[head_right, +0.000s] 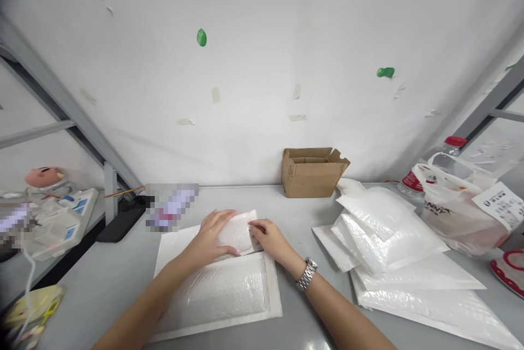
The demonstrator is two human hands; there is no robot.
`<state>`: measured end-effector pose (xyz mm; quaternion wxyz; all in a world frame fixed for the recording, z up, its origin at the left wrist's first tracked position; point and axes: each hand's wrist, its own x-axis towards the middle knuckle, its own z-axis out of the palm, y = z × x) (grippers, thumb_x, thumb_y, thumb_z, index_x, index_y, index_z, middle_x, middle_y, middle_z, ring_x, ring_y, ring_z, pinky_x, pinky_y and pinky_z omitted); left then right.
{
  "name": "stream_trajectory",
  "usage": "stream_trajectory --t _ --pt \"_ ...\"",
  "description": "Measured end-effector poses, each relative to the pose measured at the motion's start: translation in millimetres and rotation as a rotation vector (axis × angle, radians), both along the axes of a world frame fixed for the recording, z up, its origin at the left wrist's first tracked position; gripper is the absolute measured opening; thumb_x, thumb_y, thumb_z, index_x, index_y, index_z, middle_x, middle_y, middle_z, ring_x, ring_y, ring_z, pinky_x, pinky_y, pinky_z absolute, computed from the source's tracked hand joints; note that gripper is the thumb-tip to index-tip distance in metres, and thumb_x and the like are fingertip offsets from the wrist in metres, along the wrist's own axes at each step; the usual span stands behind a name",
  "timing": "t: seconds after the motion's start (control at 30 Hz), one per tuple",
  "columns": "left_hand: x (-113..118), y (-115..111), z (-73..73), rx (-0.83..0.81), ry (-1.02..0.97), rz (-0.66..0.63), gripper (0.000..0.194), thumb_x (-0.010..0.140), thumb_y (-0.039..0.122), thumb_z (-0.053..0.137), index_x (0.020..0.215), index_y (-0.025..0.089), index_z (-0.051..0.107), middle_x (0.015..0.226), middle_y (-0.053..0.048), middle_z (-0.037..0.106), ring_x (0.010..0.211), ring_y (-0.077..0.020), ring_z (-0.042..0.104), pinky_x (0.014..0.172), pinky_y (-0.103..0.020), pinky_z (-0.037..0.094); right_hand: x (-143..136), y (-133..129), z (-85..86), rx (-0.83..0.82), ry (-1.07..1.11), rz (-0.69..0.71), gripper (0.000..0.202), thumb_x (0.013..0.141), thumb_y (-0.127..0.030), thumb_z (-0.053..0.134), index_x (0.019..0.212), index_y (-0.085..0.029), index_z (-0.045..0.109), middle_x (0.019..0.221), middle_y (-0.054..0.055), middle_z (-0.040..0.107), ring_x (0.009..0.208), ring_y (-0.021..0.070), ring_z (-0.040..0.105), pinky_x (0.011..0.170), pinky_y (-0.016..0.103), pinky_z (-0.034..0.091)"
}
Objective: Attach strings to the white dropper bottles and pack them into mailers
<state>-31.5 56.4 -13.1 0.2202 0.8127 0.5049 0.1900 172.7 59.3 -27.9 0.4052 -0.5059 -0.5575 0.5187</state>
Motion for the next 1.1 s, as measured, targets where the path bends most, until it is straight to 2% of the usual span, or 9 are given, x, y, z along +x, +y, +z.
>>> stream_trajectory --t 0.1,0.17,0.23,0.33,0.43,0.6,0.77,0.97,1.1 --pt "-16 1 1.8 -0.120 0.048 -0.035 0.105 0.060 0.061 0.066 0.142 0.031 0.009 0.151 -0.009 0.013 0.137 -0.0348 0.002 0.107 -0.056 0.012 10 4 -0.6 0.093 -0.077 -0.126 0.026 0.072 -0.036 0.059 0.090 -0.018 0.066 0.095 0.007 0.062 0.086 0.0200 0.056 0.077 0.033 0.044" --pt "-23 0 1.1 -0.245 0.045 -0.021 0.097 0.070 0.060 0.058 0.142 0.033 -0.001 0.152 -0.009 0.000 0.135 -0.0364 -0.006 0.103 -0.059 0.019 15 5 0.8 0.142 -0.108 -0.174 0.025 0.075 -0.036 0.056 0.090 -0.019 0.065 0.099 0.008 0.061 0.088 0.0205 0.055 0.080 0.034 0.043" --pt "-24 -2 0.3 -0.322 0.018 -0.009 0.081 0.080 0.055 0.047 0.142 0.035 -0.002 0.151 -0.007 -0.005 0.134 -0.0347 -0.005 0.102 -0.057 0.024 17 4 4.0 0.171 -0.123 -0.184 0.025 0.077 -0.036 0.053 0.090 -0.019 0.065 0.097 0.008 0.061 0.085 0.0197 0.057 0.078 0.034 0.044" --pt "-15 -4 1.8 -0.330 -0.052 -0.015 0.068 0.088 0.045 0.038 0.142 0.035 -0.002 0.151 -0.004 0.003 0.135 -0.0292 0.002 0.105 -0.051 0.025 14 -1 10.6 0.199 -0.118 -0.142 0.024 0.080 -0.035 0.051 0.091 -0.019 0.065 0.092 0.006 0.062 0.078 0.0173 0.058 0.074 0.031 0.045" --pt "-1 -7 7.3 -0.229 -0.143 -0.027 0.070 0.091 0.033 0.036 0.141 0.031 -0.013 0.150 -0.006 0.013 0.136 -0.0247 0.013 0.107 -0.047 0.025 8 -8 17.0 0.188 -0.064 -0.017 0.026 0.082 -0.038 0.051 0.091 -0.018 0.064 0.087 0.005 0.063 0.071 0.0154 0.058 0.070 0.030 0.046" --pt "19 -17 17.4 -0.014 -0.222 -0.193 0.071 0.092 0.021 0.032 0.138 0.030 -0.021 0.149 -0.004 0.021 0.135 -0.0171 0.022 0.108 -0.040 0.027 -2 -21 25.2 0.162 -0.029 0.191 0.030 0.079 -0.045 0.057 0.095 -0.020 0.064 0.079 0.003 0.063 0.073 0.0161 0.057 0.067 0.029 0.044" --pt "28 -21 18.0 0.099 -0.163 -0.264 0.074 0.090 0.011 0.031 0.138 0.031 -0.021 0.147 -0.003 0.029 0.136 -0.0143 0.018 0.110 -0.042 0.025 -6 -27 31.2 0.165 -0.080 0.197 0.026 0.077 -0.041 0.060 0.091 -0.019 0.063 0.063 -0.002 0.055 0.060 0.0135 0.049 0.059 0.027 0.039" --pt "37 -19 9.0 0.205 -0.136 -0.303 0.078 0.086 0.003 0.030 0.138 0.025 -0.022 0.148 -0.008 0.026 0.136 -0.0153 0.018 0.110 -0.046 0.023 -6 -30 28.6 0.275 -0.224 0.178 0.018 0.078 -0.030 0.059 0.092 -0.019 0.060 0.062 -0.003 0.052 0.057 0.0120 0.045 0.057 0.025 0.038" --pt "42 -20 9.1 0.252 -0.072 -0.328 0.071 0.087 0.003 0.026 0.140 0.024 -0.018 0.149 -0.007 0.022 0.137 -0.0150 0.014 0.112 -0.045 0.020 -7 -34 25.2 0.412 -0.397 0.146 0.013 0.078 -0.025 0.055 0.089 -0.019 0.060 0.065 -0.001 0.054 0.058 0.0127 0.048 0.057 0.025 0.040"
